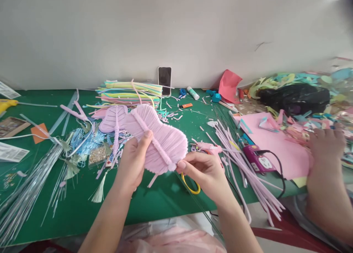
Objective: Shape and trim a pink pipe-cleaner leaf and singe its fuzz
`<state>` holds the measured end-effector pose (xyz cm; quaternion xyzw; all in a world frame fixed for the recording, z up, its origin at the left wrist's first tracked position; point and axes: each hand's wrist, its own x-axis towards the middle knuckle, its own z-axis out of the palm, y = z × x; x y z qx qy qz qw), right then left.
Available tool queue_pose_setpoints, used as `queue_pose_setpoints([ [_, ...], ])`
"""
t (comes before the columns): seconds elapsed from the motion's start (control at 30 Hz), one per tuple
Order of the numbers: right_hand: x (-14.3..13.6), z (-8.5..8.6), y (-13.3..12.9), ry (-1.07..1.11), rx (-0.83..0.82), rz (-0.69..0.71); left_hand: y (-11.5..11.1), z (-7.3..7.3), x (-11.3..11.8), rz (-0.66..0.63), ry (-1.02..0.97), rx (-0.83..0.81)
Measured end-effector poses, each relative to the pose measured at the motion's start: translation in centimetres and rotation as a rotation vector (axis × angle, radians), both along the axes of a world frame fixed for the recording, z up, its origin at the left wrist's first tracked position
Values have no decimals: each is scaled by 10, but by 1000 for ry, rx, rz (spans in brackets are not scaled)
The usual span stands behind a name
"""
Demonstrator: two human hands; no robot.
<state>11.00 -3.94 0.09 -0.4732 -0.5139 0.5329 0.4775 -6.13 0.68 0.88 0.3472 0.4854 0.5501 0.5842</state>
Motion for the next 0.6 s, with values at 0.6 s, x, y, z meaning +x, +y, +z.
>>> queue_pose_setpoints([
  [0.6, 2, -7, -6, -58, 4, 94, -1, 5, -1, -184, 69, -5],
])
